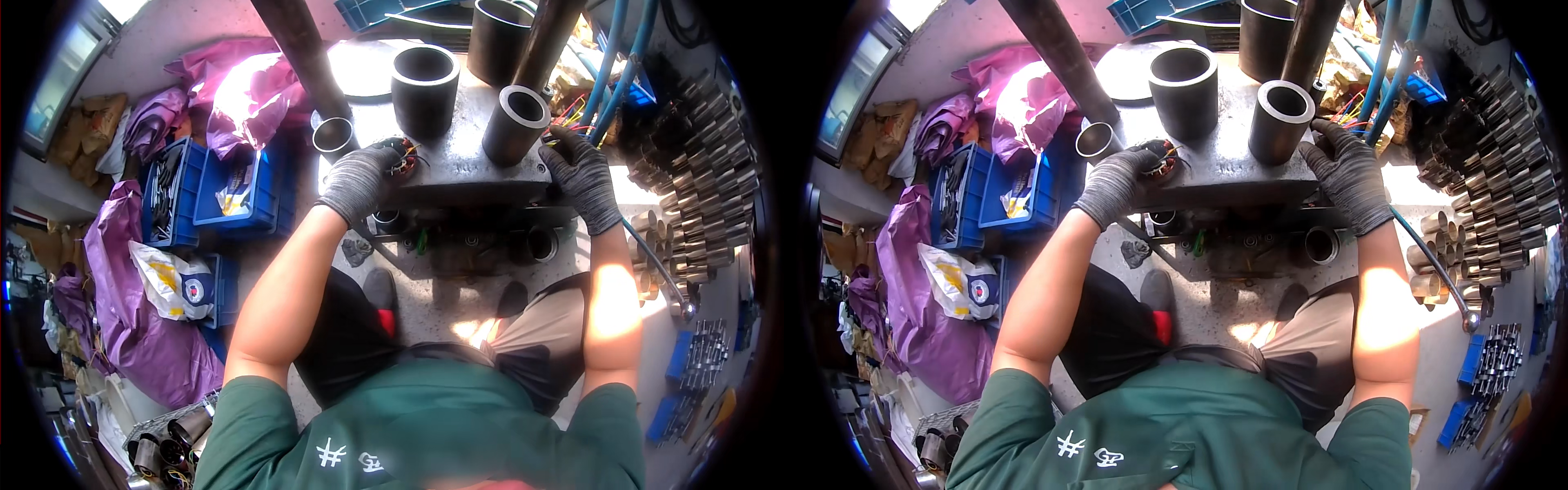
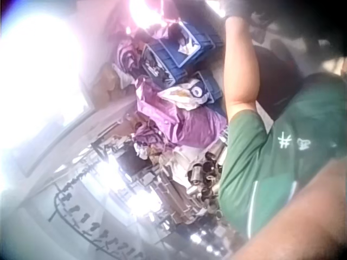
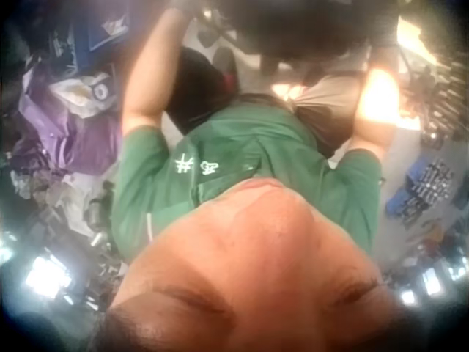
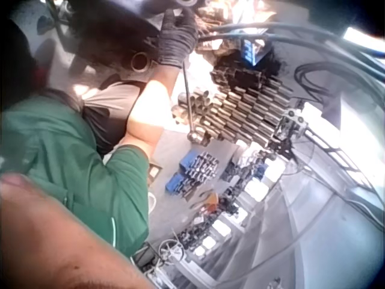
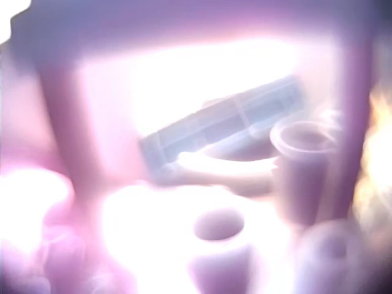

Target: The person disassembles motor assemblies by placing each housing into a press machine, operating the lever to press out the inner stator core, and sorting the separated parts into containers by hand.

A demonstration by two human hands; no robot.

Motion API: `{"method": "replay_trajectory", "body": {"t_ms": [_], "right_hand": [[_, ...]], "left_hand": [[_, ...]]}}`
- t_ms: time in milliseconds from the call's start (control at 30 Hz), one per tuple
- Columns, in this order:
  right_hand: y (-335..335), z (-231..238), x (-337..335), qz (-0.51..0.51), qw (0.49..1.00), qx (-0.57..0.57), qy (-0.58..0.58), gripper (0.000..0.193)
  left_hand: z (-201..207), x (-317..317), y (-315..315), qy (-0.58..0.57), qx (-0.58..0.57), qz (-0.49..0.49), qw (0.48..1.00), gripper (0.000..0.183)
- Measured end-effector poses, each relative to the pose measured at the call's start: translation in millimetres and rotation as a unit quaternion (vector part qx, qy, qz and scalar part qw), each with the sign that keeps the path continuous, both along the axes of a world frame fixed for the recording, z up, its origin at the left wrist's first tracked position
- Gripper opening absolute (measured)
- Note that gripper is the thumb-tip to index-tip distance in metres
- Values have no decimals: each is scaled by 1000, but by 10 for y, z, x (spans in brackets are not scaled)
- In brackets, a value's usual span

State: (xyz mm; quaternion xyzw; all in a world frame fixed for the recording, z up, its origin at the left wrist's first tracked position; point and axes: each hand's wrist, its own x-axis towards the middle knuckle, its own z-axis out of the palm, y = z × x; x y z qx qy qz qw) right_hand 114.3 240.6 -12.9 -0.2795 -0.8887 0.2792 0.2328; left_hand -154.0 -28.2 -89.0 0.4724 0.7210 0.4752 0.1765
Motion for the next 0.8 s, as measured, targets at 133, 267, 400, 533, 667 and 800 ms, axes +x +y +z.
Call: {"method": "replay_trajectory", "body": {"t_ms": [133, 267, 400, 533, 667, 800], "right_hand": [[-95, 32, 73, 61, 995, -74, 13, 40], [-319, 125, 152, 127, 988, -88, -2, 40], [-621, 174, 127, 104, 936, -337, 0, 47], [-748, 257, 103, 129, 859, -493, 48, 54], [-733, 308, 147, 133, 822, -551, 62, 49], [-704, 223, 178, 121, 812, -564, 94, 46]], "left_hand": [[168, 125, -11, -187, -34, 29, 981, 31], [557, 435, 60, -409, 41, -21, 911, 37], [623, 747, 246, -666, 89, -50, 739, 53], [527, 901, 420, -745, 67, -61, 661, 52], [452, 922, 493, -770, 71, -89, 628, 50], [433, 940, 474, -761, 45, -90, 641, 49]]}}
